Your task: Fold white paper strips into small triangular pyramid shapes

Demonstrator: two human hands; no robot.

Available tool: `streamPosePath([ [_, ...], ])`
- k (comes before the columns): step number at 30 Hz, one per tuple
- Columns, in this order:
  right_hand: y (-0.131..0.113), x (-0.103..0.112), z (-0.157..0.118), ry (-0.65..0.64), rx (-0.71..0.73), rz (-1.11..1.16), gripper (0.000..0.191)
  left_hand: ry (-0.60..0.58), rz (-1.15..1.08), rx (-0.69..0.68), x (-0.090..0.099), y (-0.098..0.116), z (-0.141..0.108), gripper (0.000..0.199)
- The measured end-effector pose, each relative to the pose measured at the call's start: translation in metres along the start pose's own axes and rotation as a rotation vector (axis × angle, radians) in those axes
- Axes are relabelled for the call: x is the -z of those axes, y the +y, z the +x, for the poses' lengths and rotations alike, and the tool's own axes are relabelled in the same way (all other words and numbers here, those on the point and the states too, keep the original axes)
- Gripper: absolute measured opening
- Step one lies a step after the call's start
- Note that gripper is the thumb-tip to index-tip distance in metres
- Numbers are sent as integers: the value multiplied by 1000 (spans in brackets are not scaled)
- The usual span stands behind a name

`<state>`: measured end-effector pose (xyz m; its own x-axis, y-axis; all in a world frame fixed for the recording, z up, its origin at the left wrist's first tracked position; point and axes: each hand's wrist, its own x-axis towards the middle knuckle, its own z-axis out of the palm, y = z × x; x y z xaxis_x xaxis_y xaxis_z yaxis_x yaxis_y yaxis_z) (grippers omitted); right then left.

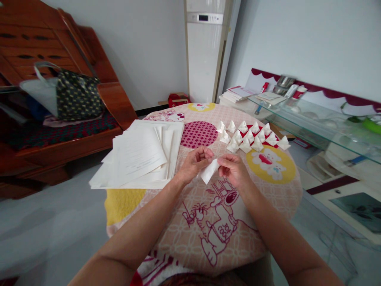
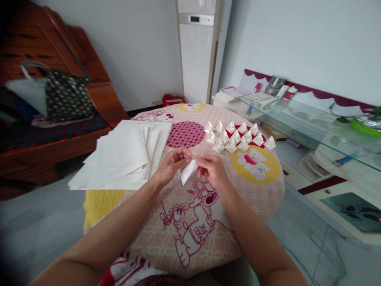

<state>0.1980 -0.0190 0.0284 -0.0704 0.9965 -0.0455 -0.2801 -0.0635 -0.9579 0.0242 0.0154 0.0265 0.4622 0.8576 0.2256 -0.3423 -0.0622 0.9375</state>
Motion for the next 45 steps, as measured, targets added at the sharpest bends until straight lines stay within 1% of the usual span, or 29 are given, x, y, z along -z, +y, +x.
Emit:
streamPosePath([
  [3,1,0,0,-11,-12,24,28,-3,-19,17,0,-1,0,32],
  [8,0,0,-1,-101,-52,12,26,-23,-42,54,1,-1,0,34],
  [10,0,0,0,-84,-36,4,25,-28,-40,67,1,-1,0,34],
  [12,-1,2,0,-36,-9,29,25,-31,-34,89,2,0,0,35],
  [15,-3,8,3,20,34,113,27,-17,-17,113,5,0,-1,38],
  [19,-4,17,7,33,107,232,34,-2,-13,132,9,2,-1,42],
  [21,-5,20,9,42,138,287,37,-32,-73,150,11,4,0,46],
  [24,-4,22,12,68,174,354,38,-124,-214,165,13,7,0,46],
  [26,-4,21,13,80,190,390,37,-150,-269,169,13,7,0,47],
  [28,-3,19,12,69,194,410,36,-124,-275,171,13,6,1,42],
  [30,-2,17,11,41,186,397,35,-68,-286,164,13,5,1,30],
  [32,-1,15,8,-8,159,359,36,-21,-324,145,14,5,0,24],
  [35,-1,15,5,-112,86,270,33,18,-385,122,16,8,-1,27],
  [37,0,17,5,-158,57,157,25,20,-385,106,17,11,-1,28],
  [38,0,18,5,-158,60,79,20,13,-364,91,18,13,-1,28],
  [40,0,20,7,-100,113,-96,15,-14,-274,57,19,16,-1,27],
  [43,-2,20,6,59,281,-357,20,-32,-71,10,19,19,-1,25],
  [45,-4,17,4,122,396,-500,22,-33,46,-12,18,20,-1,25],
])
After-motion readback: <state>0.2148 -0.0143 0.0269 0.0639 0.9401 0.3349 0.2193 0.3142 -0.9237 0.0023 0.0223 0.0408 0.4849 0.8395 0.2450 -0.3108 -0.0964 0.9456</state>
